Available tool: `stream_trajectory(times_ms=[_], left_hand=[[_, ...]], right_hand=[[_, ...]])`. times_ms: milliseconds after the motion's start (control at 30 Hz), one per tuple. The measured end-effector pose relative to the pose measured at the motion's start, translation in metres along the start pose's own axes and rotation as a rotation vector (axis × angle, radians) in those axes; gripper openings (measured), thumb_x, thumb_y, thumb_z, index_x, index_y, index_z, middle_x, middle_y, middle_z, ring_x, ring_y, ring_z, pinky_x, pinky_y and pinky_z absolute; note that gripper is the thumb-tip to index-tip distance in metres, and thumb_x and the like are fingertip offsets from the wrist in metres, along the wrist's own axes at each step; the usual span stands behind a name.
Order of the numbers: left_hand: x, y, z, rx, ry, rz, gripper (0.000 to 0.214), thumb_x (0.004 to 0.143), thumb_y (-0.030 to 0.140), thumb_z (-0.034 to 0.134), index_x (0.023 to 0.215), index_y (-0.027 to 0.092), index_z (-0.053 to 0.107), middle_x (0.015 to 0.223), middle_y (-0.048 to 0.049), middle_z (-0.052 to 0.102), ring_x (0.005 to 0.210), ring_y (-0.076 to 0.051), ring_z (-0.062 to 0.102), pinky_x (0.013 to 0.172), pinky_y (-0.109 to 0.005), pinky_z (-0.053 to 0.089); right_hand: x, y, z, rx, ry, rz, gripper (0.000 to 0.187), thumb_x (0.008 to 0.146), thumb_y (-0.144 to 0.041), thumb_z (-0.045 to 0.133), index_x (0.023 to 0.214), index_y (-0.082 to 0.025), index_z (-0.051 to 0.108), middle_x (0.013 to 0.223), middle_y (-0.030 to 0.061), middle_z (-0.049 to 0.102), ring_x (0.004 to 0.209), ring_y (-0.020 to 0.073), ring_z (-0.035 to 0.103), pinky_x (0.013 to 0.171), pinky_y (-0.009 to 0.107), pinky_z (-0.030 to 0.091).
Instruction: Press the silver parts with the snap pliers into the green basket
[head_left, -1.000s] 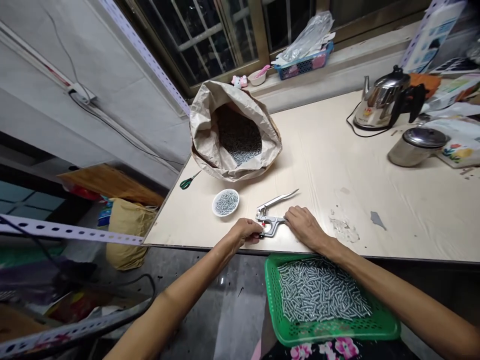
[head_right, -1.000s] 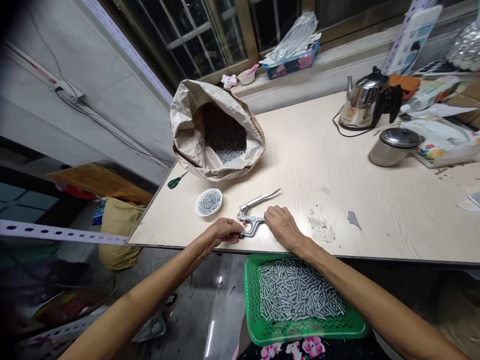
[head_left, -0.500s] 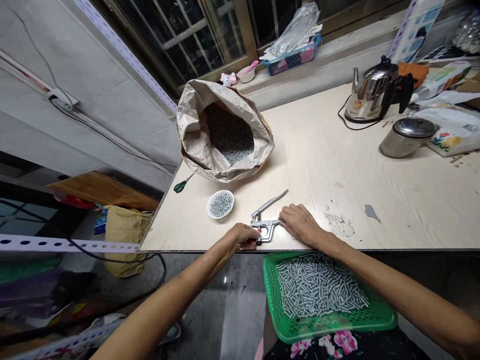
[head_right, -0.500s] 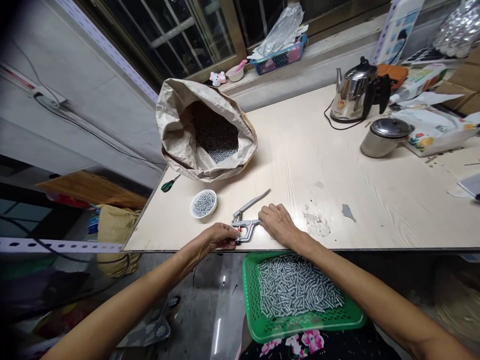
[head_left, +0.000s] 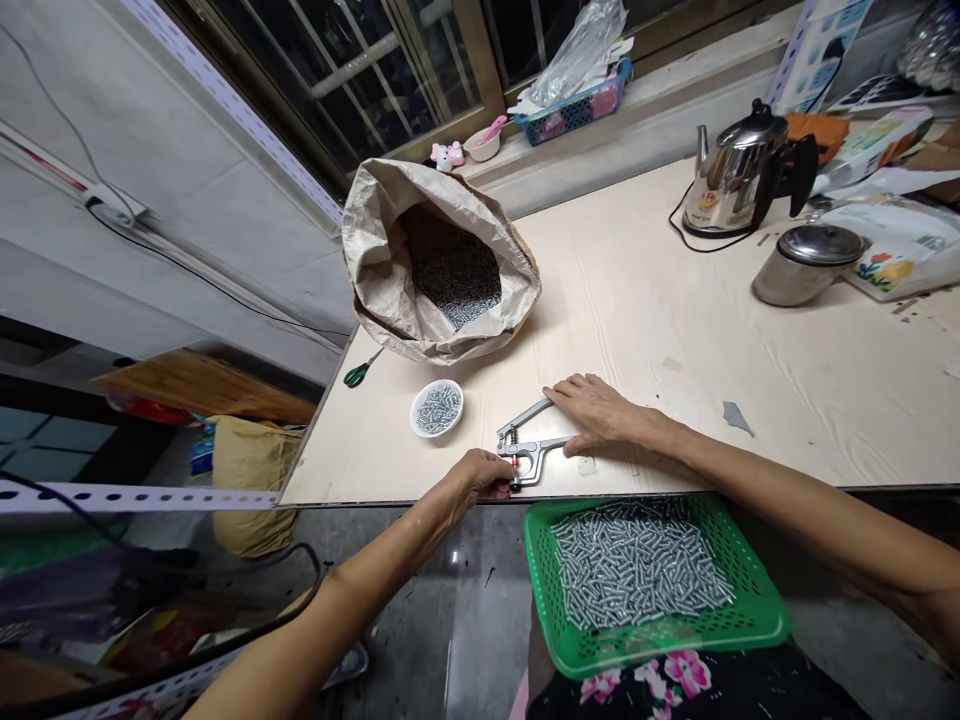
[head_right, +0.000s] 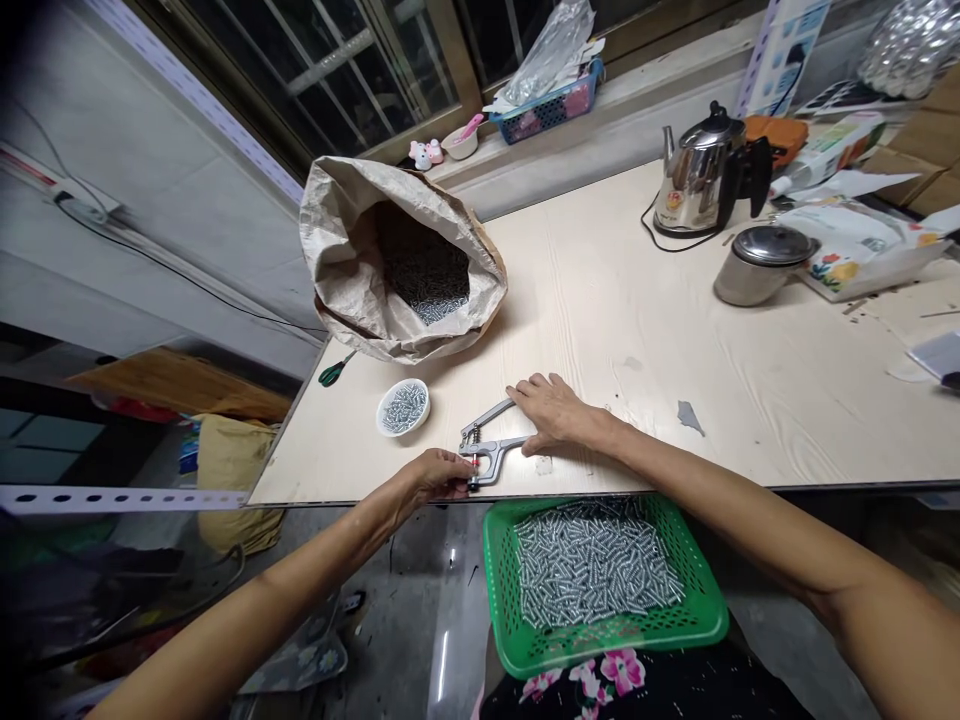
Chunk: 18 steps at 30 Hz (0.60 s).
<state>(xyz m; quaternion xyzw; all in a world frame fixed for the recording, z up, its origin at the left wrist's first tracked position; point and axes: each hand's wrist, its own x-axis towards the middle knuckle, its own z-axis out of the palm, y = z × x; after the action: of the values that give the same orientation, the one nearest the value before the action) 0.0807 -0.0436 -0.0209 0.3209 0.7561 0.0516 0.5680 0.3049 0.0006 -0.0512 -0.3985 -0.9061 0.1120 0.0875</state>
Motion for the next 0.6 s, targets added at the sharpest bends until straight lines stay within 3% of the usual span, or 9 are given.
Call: stream_trajectory(times_ms=[200, 300, 367, 433, 500, 533, 600], left_hand=[[-0.004, 0.002, 0.003, 0.013, 0.010, 0.001, 0.023, 0.064, 0.017, 0.074, 0.051, 0.013, 0.055, 0.039, 0.0016, 0.051, 0.042, -0.009, 0.048, 0.051, -0.023, 0.043], [-0.007, 0.001, 0.001, 0.011, -0.020, 0.027, 0.023, 0.068, 0.022, 0.072, 0.054, 0.013, 0.056, 0.043, 0.0018, 0.052, 0.045, -0.010, 0.049, 0.056, -0.024, 0.045], [-0.011, -0.003, -0.001, 0.117, 0.030, 0.107, 0.029, 0.071, 0.034, 0.070, 0.055, 0.014, 0.056, 0.047, 0.0002, 0.053, 0.052, -0.013, 0.054, 0.059, -0.026, 0.046], [-0.015, -0.007, -0.003, 0.336, 0.191, 0.312, 0.033, 0.072, 0.044, 0.068, 0.064, 0.013, 0.061, 0.060, -0.0043, 0.060, 0.069, -0.020, 0.061, 0.067, -0.030, 0.048], [-0.017, -0.008, -0.003, 0.594, 0.359, 0.605, 0.038, 0.068, 0.045, 0.071, 0.088, 0.013, 0.065, 0.092, -0.0112, 0.067, 0.097, -0.028, 0.059, 0.081, -0.036, 0.047], [-0.016, -0.008, -0.003, 0.712, 0.392, 0.743, 0.051, 0.065, 0.044, 0.074, 0.105, 0.015, 0.062, 0.114, -0.0140, 0.062, 0.113, -0.031, 0.053, 0.090, -0.040, 0.045], [-0.012, -0.004, -0.001, 0.905, 0.342, 0.935, 0.085, 0.058, 0.042, 0.080, 0.131, 0.017, 0.045, 0.143, -0.0169, 0.040, 0.134, -0.034, 0.032, 0.104, -0.046, 0.035]], right_hand=[[-0.006, -0.006, 0.004, -0.014, 0.069, 0.008, 0.050, 0.064, -0.046, 0.080, 0.100, -0.019, 0.057, 0.102, 0.0075, 0.058, 0.090, 0.0253, 0.049, 0.069, 0.034, 0.036], [-0.008, -0.009, 0.007, -0.008, 0.075, 0.030, 0.044, 0.067, -0.041, 0.080, 0.098, -0.020, 0.057, 0.101, 0.0065, 0.058, 0.090, 0.0250, 0.048, 0.067, 0.034, 0.034], [-0.009, -0.010, 0.008, -0.005, 0.080, 0.035, 0.043, 0.068, -0.039, 0.079, 0.099, -0.020, 0.056, 0.101, 0.0065, 0.058, 0.092, 0.0253, 0.048, 0.067, 0.034, 0.034], [-0.009, -0.011, 0.010, -0.004, 0.091, 0.038, 0.041, 0.069, -0.037, 0.078, 0.099, -0.020, 0.056, 0.101, 0.0065, 0.058, 0.092, 0.0254, 0.048, 0.066, 0.033, 0.034], [-0.009, -0.011, 0.010, -0.007, 0.096, 0.039, 0.040, 0.070, -0.037, 0.078, 0.099, -0.020, 0.056, 0.102, 0.0065, 0.058, 0.093, 0.0255, 0.048, 0.066, 0.033, 0.034], [-0.009, -0.012, 0.010, -0.011, 0.094, 0.040, 0.040, 0.070, -0.037, 0.077, 0.099, -0.020, 0.056, 0.102, 0.0066, 0.058, 0.093, 0.0256, 0.048, 0.066, 0.033, 0.034], [-0.010, -0.013, 0.009, -0.017, 0.087, 0.040, 0.041, 0.070, -0.037, 0.077, 0.100, -0.019, 0.056, 0.102, 0.0069, 0.058, 0.094, 0.0258, 0.048, 0.067, 0.034, 0.035]])
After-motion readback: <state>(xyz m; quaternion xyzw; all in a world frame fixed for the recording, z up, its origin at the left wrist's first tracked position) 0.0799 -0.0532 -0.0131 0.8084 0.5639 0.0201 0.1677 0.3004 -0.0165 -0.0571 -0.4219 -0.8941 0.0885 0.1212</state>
